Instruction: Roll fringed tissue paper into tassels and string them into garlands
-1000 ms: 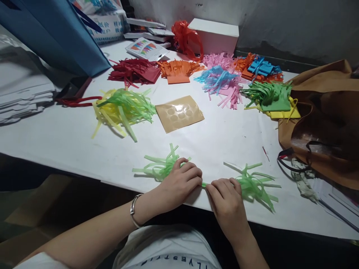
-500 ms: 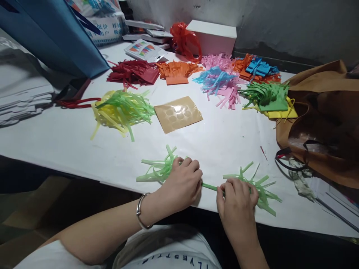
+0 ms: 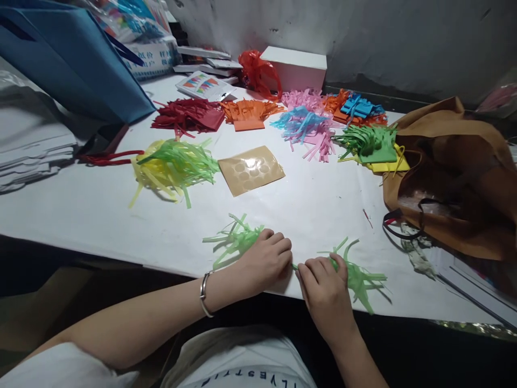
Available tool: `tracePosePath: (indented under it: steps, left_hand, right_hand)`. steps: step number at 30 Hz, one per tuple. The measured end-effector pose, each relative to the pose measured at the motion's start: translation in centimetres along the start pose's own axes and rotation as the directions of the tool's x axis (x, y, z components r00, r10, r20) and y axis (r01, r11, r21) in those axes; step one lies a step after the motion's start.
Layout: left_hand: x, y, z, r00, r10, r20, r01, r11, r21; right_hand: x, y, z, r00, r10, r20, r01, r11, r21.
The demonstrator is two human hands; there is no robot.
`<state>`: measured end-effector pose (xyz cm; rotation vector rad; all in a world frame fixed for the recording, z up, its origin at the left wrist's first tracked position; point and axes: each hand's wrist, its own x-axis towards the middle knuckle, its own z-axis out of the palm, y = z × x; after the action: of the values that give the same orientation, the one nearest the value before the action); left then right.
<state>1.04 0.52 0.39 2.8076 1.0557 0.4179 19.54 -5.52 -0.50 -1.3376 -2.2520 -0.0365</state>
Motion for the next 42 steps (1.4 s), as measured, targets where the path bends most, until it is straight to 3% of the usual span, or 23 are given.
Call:
tracePosePath:
  steps: [3,5,7,10,11,13,15,17,21,24,26,28,32,34,38,40,42]
  left_hand:
    - [-0.6,0.5,-1.1,0.993,-0.11,0.05,0.119,0.963,-0.241]
    - [-1.0,1.2,-2.4,0.979,-0.162,0.123,0.201,0.851,-0.484]
    - [-1.0,2.0,-3.6,0.948,-0.201,0.245,0.317,0.624,-0.714]
    - [-0.5,3.3,-4.4,0.882,-0.219,0.417,0.462,0.234,-0.855]
    - [-0.3,3.7,-4.4,0.875,-0.216,0.432,0.468,0.152,-0.871]
    - [0.3,4.6,-4.0,0.897,-0.24,0.372,0.404,0.097,-0.91]
    - [0.7,5.4,-3.5,0.924,-0.304,0.233,0.29,0.156,-0.944]
    - [1.0,6.0,-3.1,0.935,-0.339,0.099,0.198,0.271,-0.942]
    - [1.5,6.4,-3.2,0.985,-0.171,-0.019,0.07,0.494,-0.866]
    - [2.6,6.4,-4.1,0.989,-0.062,-0.138,-0.065,0.65,-0.757]
    - [3.9,6.5,-4.7,0.985,0.03,-0.172,-0.143,0.705,-0.695]
    - [5.5,6.7,-5.2,0.98,0.098,-0.176,-0.19,0.74,-0.646]
    - [9.2,7.1,-5.3,0.981,0.118,-0.154,-0.189,0.77,-0.61]
    - [11.3,7.0,-5.0,0.983,0.156,-0.093,-0.179,0.748,-0.639]
    - [18.1,5.8,-3.9,0.982,0.177,-0.067,-0.178,0.744,-0.645]
    - [23.1,5.1,-2.9,0.984,0.164,-0.072,-0.175,0.807,-0.564]
    - [28.7,4.6,-1.4,0.985,0.172,-0.032,-0.171,0.907,-0.386]
  right_hand:
    - [-0.3,0.4,-0.6,0.995,-0.085,-0.049,0.084,0.996,-0.009]
    - [-0.4,0.6,-1.6,0.982,-0.154,-0.113,0.157,0.987,0.017]
    - [-0.5,0.8,-3.0,0.963,-0.205,-0.175,0.215,0.976,0.041]
    - [-0.3,0.6,-4.9,0.95,-0.164,-0.265,0.203,0.97,0.13]
    - [-0.2,0.4,-5.2,0.95,-0.11,-0.292,0.171,0.967,0.19]
    - [-0.3,0.0,-5.6,0.951,0.03,-0.306,0.083,0.933,0.35]
    - [-0.7,-0.3,-5.5,0.949,0.14,-0.281,0.014,0.876,0.481]
    - [-1.3,-0.4,-5.2,0.94,0.192,-0.282,-0.017,0.852,0.523]
    - [-2.7,0.1,-4.9,0.911,0.224,-0.346,-0.033,0.876,0.481]
    - [-3.2,0.8,-5.1,0.911,0.159,-0.381,0.004,0.92,0.393]
    - [-3.3,1.3,-5.3,0.912,0.164,-0.375,-0.016,0.929,0.369]
    - [-3.2,1.9,-5.4,0.904,0.251,-0.346,-0.081,0.895,0.438]
    - [-3.2,3.5,-5.7,0.875,0.423,-0.234,-0.226,0.787,0.574]
    - [-3.5,4.9,-5.8,0.847,0.488,-0.211,-0.293,0.76,0.58]
    - [-4.5,8.8,-5.4,0.726,0.652,-0.218,-0.411,0.666,0.623]
    - [-4.6,11.0,-5.0,0.695,0.684,-0.222,-0.434,0.645,0.63]
    - [-4.1,12.7,-4.5,0.696,0.66,-0.282,-0.423,0.695,0.582]
